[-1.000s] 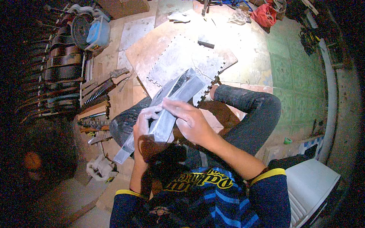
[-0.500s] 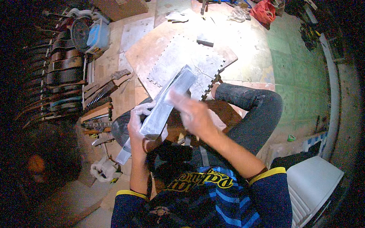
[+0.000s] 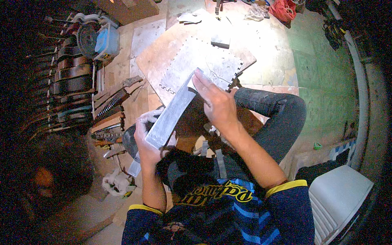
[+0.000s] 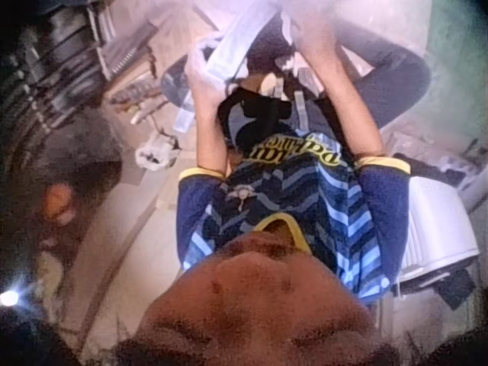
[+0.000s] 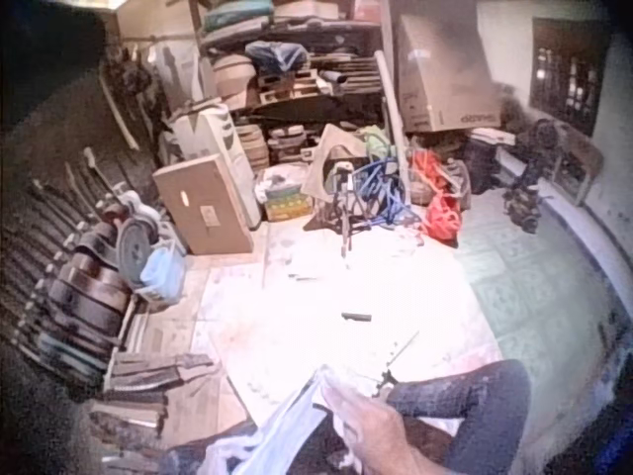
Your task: The person sands the surfaces and edges of a guitar body by hand using a piece of sandpaper.
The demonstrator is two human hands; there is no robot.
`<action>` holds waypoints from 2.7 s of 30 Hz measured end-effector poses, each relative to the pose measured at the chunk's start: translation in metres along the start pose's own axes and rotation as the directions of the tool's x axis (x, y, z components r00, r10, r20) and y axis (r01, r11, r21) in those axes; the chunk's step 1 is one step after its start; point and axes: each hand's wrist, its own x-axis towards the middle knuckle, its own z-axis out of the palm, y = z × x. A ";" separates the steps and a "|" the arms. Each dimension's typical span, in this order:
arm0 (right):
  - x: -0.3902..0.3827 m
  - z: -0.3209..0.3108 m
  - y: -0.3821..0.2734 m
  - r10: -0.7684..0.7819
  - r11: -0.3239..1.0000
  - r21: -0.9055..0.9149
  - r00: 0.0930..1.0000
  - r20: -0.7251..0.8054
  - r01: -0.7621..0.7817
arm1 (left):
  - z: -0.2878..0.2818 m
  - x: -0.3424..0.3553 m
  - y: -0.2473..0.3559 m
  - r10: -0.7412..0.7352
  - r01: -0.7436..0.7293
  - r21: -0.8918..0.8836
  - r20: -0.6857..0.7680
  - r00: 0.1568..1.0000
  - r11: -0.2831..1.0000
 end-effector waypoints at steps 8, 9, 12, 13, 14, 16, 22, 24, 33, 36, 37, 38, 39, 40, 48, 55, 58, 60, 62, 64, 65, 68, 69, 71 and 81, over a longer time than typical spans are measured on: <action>0.006 -0.002 -0.002 -0.030 0.999 -0.023 0.999 -0.010 0.030 | 0.003 0.003 0.001 0.008 -0.008 0.043 0.003 1.000 0.999; -0.010 0.006 -0.012 -0.032 0.999 0.037 0.997 0.073 0.030 | 0.001 0.000 0.000 0.006 -0.006 0.046 0.007 1.000 0.999; -0.014 -0.001 -0.021 0.006 0.978 0.206 0.995 0.104 -0.027 | 0.004 0.004 0.000 0.120 -0.122 0.077 0.027 0.992 0.990; -0.004 -0.003 0.009 -0.063 0.996 0.062 0.997 0.051 0.060 | 0.005 0.001 -0.001 0.099 -0.100 0.104 0.016 0.995 0.989; 0.004 -0.005 0.026 -0.130 0.987 -0.089 0.991 0.014 0.131 | 0.005 -0.003 0.000 0.072 -0.072 0.127 0.010 0.997 0.989; 0.033 -0.029 0.027 0.187 0.980 -0.028 0.961 -0.204 -0.197 | 0.003 -0.001 0.007 0.063 -0.066 0.107 0.025 0.998 0.992; -0.004 -0.008 -0.012 0.000 0.999 0.038 0.993 0.122 -0.005 | -0.001 0.008 0.004 0.063 -0.064 0.098 0.014 0.998 0.993; -0.026 0.008 -0.042 0.021 0.958 0.276 0.983 0.182 -0.072 | -0.002 0.009 0.006 0.038 -0.040 0.079 0.026 0.999 0.996; -0.032 -0.007 -0.083 -0.007 0.962 0.268 0.971 0.238 -0.058 | -0.003 0.002 -0.007 -0.008 0.008 0.001 -0.005 1.000 1.000; -0.045 0.000 -0.075 -0.082 0.902 0.432 0.983 0.165 0.003 | -0.001 0.000 -0.008 0.015 -0.015 -0.029 0.002 1.000 0.999; -0.036 0.003 -0.065 0.000 0.913 0.402 0.988 0.155 -0.063 | 0.001 -0.002 -0.005 0.007 -0.006 -0.033 0.002 1.000 0.999; -0.029 0.005 -0.060 0.082 0.918 0.374 0.986 0.142 -0.130 | 0.002 -0.002 -0.003 -0.002 0.002 -0.037 0.002 1.000 0.999; -0.032 0.000 -0.068 0.093 0.929 0.344 0.985 0.145 -0.138 | 0.002 -0.001 -0.004 -0.001 0.001 -0.038 0.002 1.000 0.999; -0.037 -0.002 -0.078 0.094 0.928 0.345 0.985 0.142 -0.138 | -0.002 0.002 -0.007 0.041 -0.041 -0.009 -0.002 0.999 0.999; -0.038 0.010 -0.091 0.022 0.849 0.506 0.967 0.252 -0.151 | -0.011 0.012 -0.006 0.054 -0.055 -0.014 -0.043 0.998 0.998; -0.024 0.012 -0.099 0.039 0.852 0.474 0.929 0.367 -0.223 | -0.022 0.020 -0.016 0.020 -0.019 0.032 -0.026 0.999 0.999; -0.022 0.025 -0.100 -0.080 0.855 0.507 0.941 0.329 -0.105 | -0.023 0.020 -0.014 -0.025 0.024 0.121 0.008 1.000 0.992; -0.013 0.045 -0.075 0.119 0.941 0.305 0.986 0.115 -0.149 | -0.014 0.023 -0.005 -0.042 0.033 -0.109 -0.085 0.995 0.993; -0.015 0.031 -0.099 0.148 0.956 0.219 0.965 0.216 -0.196 | -0.019 0.022 -0.015 -0.028 0.022 -0.091 -0.073 0.997 0.996; -0.012 0.030 -0.102 0.027 0.950 0.301 0.982 0.187 -0.083 | -0.016 0.025 -0.012 -0.086 0.085 -0.010 -0.113 0.990 0.996; -0.009 0.030 -0.098 0.024 0.952 0.294 0.980 0.198 -0.083 | -0.022 0.025 -0.018 -0.029 0.033 0.053 -0.083 0.996 0.998; 0.008 0.030 -0.082 0.050 0.960 0.266 0.989 0.138 -0.085 | -0.014 0.021 -0.014 -0.040 0.031 -0.092 -0.096 0.995 0.995; 0.000 0.021 -0.090 0.036 0.964 0.245 0.968 0.249 -0.099 | -0.016 0.021 -0.010 -0.002 -0.003 -0.080 -0.069 0.998 0.997; -0.002 0.004 -0.107 -0.040 0.934 0.346 0.935 0.353 -0.091 | -0.020 0.017 -0.009 -0.034 0.035 0.015 -0.049 0.998 0.999; 0.011 -0.015 -0.095 -0.008 0.966 0.224 0.856 0.517 -0.126 | -0.009 0.008 -0.005 -0.014 0.014 0.038 -0.008 1.000 0.999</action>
